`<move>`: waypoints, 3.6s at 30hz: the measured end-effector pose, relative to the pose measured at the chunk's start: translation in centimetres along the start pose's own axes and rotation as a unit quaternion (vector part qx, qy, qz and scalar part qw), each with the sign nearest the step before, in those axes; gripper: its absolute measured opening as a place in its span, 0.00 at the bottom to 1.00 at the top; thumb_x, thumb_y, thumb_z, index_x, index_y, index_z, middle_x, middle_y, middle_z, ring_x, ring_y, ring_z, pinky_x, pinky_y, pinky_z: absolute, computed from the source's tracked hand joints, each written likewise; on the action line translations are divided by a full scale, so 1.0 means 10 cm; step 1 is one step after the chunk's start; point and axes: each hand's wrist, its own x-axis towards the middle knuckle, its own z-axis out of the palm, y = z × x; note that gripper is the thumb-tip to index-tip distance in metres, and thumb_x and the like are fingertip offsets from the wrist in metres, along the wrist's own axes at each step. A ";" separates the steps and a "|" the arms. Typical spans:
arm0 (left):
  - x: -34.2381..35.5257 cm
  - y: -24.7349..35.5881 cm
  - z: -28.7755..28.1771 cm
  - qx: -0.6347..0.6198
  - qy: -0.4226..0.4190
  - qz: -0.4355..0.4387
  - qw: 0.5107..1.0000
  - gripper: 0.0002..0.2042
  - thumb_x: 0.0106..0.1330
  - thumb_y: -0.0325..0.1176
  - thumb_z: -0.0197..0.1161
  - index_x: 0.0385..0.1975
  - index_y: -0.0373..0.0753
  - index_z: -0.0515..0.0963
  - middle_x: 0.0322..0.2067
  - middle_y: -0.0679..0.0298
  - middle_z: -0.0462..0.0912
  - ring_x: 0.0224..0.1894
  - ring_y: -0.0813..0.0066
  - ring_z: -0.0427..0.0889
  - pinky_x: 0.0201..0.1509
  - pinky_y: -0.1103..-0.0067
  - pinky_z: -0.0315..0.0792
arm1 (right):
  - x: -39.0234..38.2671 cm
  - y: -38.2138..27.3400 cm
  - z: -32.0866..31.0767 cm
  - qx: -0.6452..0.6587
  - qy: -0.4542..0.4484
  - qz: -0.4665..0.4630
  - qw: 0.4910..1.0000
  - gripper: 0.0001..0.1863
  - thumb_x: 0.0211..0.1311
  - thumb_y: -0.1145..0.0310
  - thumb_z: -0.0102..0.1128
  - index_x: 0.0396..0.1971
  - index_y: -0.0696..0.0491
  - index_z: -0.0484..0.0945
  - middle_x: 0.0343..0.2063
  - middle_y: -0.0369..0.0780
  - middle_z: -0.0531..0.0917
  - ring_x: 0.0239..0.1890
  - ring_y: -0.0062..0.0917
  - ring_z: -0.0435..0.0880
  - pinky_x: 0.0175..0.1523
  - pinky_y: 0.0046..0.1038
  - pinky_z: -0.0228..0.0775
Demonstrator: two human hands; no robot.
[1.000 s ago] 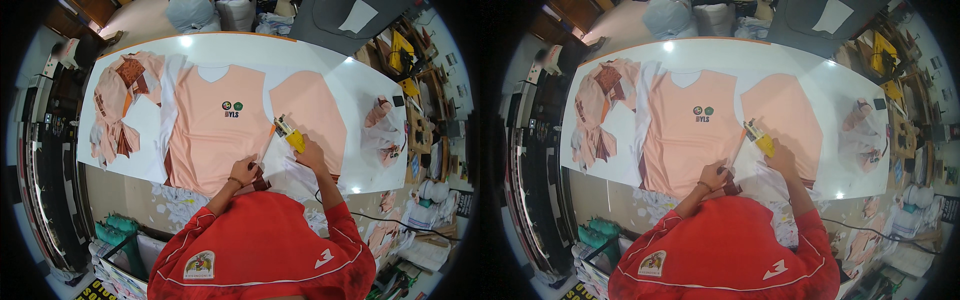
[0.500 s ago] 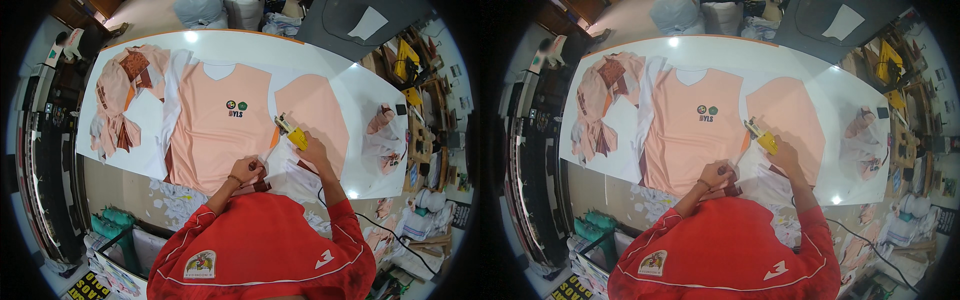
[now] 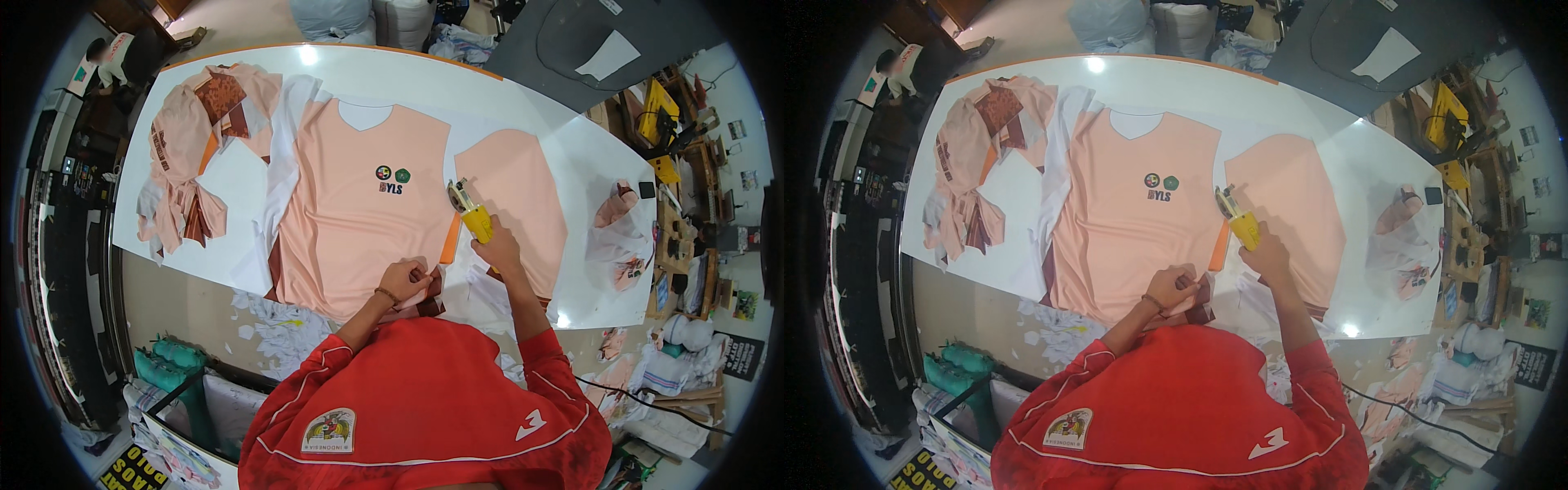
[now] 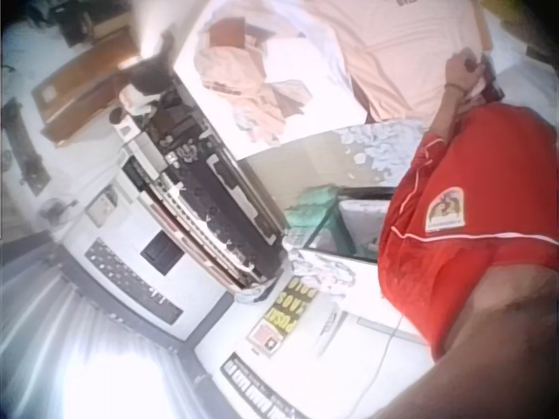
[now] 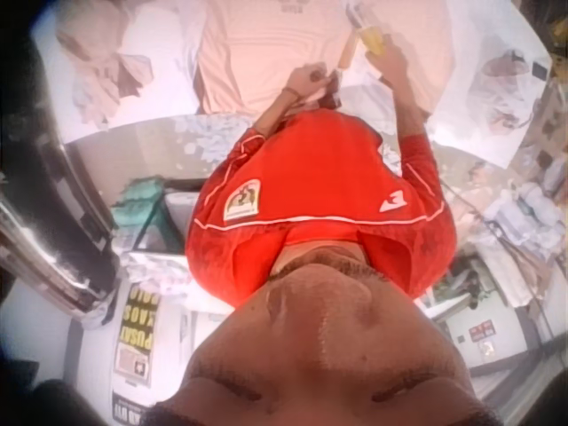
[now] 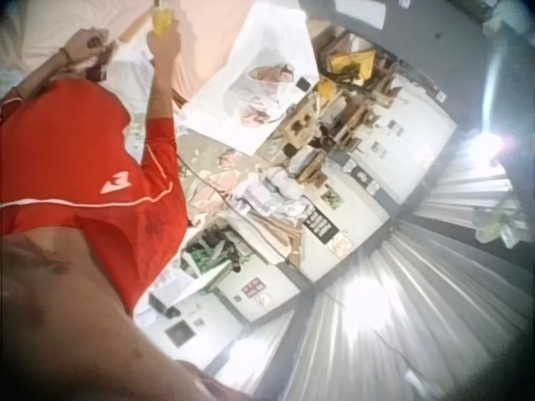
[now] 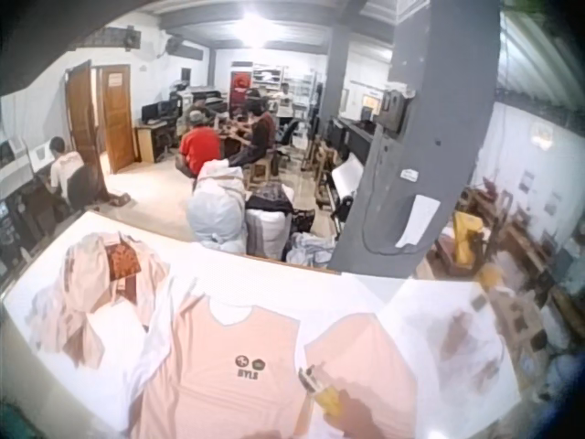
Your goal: The person uses a yellow electric fabric cutter to cut a large piece of peach-colored fabric on a white table. They repeatedly reposition the fabric and guide the cutter along its edges to separate sections.
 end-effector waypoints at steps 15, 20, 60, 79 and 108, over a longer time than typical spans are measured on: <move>0.02 -0.01 -0.11 -0.079 -0.028 0.028 0.996 0.12 0.65 0.44 0.70 0.35 0.41 0.86 0.38 0.57 0.89 0.45 0.52 0.86 0.51 0.62 0.80 | 0.33 -0.61 0.21 0.059 0.035 0.079 0.995 0.35 0.54 0.52 0.71 0.57 0.53 0.71 0.46 0.59 0.87 0.50 0.56 0.88 0.54 0.53 0.81; 0.05 -0.06 -0.11 -0.086 -0.035 0.046 0.995 0.11 0.64 0.43 0.70 0.32 0.41 0.86 0.35 0.57 0.89 0.42 0.54 0.87 0.48 0.63 0.81 | 0.48 -0.80 0.22 0.082 0.060 0.086 0.991 0.36 0.52 0.53 0.72 0.57 0.59 0.72 0.48 0.60 0.87 0.51 0.56 0.88 0.55 0.50 0.81; -1.05 -0.01 -0.87 0.288 -0.257 -0.071 0.920 0.15 0.67 0.55 0.68 0.38 0.53 0.91 0.30 0.59 0.90 0.37 0.56 0.90 0.41 0.61 0.82 | 0.77 2.07 -0.40 0.409 0.073 -0.022 0.910 0.20 0.59 0.72 0.72 0.49 0.58 0.76 0.36 0.41 0.83 0.30 0.27 0.85 0.35 0.30 0.81; -0.56 0.14 0.24 0.384 0.052 0.093 0.917 0.36 0.74 0.60 0.58 0.78 0.51 0.66 0.79 0.47 0.57 0.80 0.35 0.52 0.80 0.41 0.50 | -1.33 1.52 0.18 0.109 0.012 -0.099 0.989 0.28 0.53 0.60 0.74 0.53 0.50 0.75 0.40 0.51 0.87 0.42 0.52 0.87 0.44 0.51 0.78; -0.48 -0.01 0.28 0.310 0.169 0.039 0.935 0.36 0.72 0.58 0.60 0.75 0.44 0.67 0.79 0.44 0.58 0.82 0.43 0.53 0.81 0.45 0.51 | -0.45 0.79 0.18 0.062 0.005 -0.101 0.993 0.30 0.50 0.60 0.73 0.51 0.58 0.72 0.40 0.57 0.86 0.45 0.56 0.86 0.49 0.53 0.77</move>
